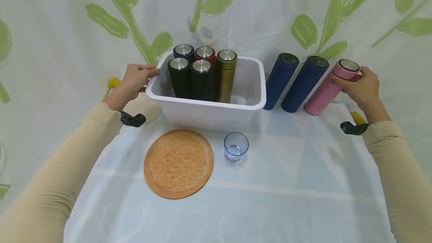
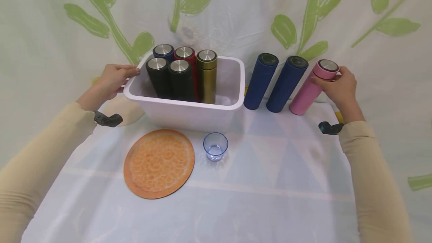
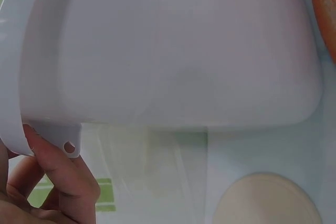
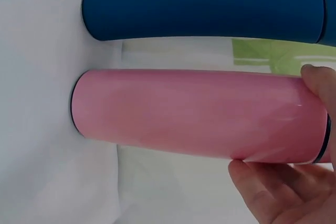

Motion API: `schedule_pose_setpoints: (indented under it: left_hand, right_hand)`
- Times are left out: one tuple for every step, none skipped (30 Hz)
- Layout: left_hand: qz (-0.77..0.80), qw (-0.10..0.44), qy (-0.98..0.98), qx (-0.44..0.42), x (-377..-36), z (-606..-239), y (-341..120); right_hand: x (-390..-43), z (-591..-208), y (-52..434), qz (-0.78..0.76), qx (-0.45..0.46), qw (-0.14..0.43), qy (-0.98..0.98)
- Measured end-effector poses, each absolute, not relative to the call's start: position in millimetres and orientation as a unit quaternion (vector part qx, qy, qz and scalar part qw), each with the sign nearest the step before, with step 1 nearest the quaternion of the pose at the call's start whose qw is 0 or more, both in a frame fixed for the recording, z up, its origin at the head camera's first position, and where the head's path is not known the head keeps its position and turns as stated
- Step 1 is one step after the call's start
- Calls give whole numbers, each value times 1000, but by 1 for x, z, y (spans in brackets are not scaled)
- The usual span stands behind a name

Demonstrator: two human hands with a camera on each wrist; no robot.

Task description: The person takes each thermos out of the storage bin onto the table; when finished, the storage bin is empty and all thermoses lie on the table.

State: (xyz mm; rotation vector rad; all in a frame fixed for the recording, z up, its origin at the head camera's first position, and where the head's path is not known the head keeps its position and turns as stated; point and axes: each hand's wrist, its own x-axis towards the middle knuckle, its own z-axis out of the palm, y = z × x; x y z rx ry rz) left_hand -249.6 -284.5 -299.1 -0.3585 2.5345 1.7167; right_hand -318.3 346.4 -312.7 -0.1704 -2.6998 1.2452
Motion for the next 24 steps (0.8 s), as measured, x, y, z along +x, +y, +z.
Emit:
schedule_pose_setpoints:
  left_hand:
    - [556,30,822,-117,-249,-299,-285]
    - [556,30,822,-117,-249,-299,-285]
    - [556,30,822,-118,-249,-299,-285]
    - [556,30,822,-119,-249,-300,-285]
    - [556,30,822,-120,-249,-300,-285]
    - [556,31,822,-120,-249,-299,-285]
    - [557,32,822,-119,-249,-299,-284]
    - [557,31,822,-117,-250,-299,-284]
    - [557,32,822,-116,-250,-299,-284]
    - [558,33,821,-116,-250,-299,-283]
    - [560,35,820,-115,-251,-300,-283]
    - [560,35,820,-115,-251,-300,-283]
    - [561,35,819,-115,-251,-300,-283]
    - [560,34,820,-115,-251,-300,-283]
    - [560,33,820,-115,-251,-300,-283]
    - [559,33,821,-115,-250,-300,-284]
    - [557,31,822,-115,-250,-301,-284]
    - [555,29,823,-115,-250,-300,-284]
    - [555,29,824,-115,-249,-300,-284]
    - [555,29,824,-116,-249,-300,-284]
    - [555,30,823,-115,-249,-300,-284]
    - [556,30,823,-115,-249,-300,-283]
    - [557,31,822,-115,-249,-301,-283]
    - [558,31,822,-113,-250,-301,-283]
  right_hand:
    - [-318,-312,347,410,-62,77,-907]
    - [-317,-311,347,405,-67,70,-909]
    - [-316,-310,347,403,-72,63,-910]
    - [-315,-309,347,402,-77,55,-911]
    - [-313,-308,347,401,-81,50,-911]
    - [-311,-306,348,403,-85,48,-910]
    - [-309,-305,349,405,-86,49,-909]
    - [-307,-303,350,407,-87,52,-908]
    - [-305,-300,351,407,-89,57,-907]
    - [-302,-298,352,404,-90,64,-908]
    - [-300,-295,352,401,-91,71,-909]
    - [-297,-292,353,402,-93,78,-908]
    - [-294,-289,353,400,-94,87,-907]
    - [-292,-286,352,399,-94,95,-907]
    - [-290,-282,351,396,-92,104,-908]
    - [-287,-279,349,394,-89,113,-908]
    - [-285,-276,348,393,-85,121,-907]
    - [-282,-272,346,390,-80,130,-908]
    - [-280,-269,343,389,-72,140,-908]
    - [-278,-265,340,389,-64,149,-907]
    - [-275,-262,337,391,-56,158,-905]
    - [-273,-259,333,396,-48,166,-902]
    - [-271,-256,330,402,-40,175,-898]
    - [-268,-252,326,411,-33,183,-893]
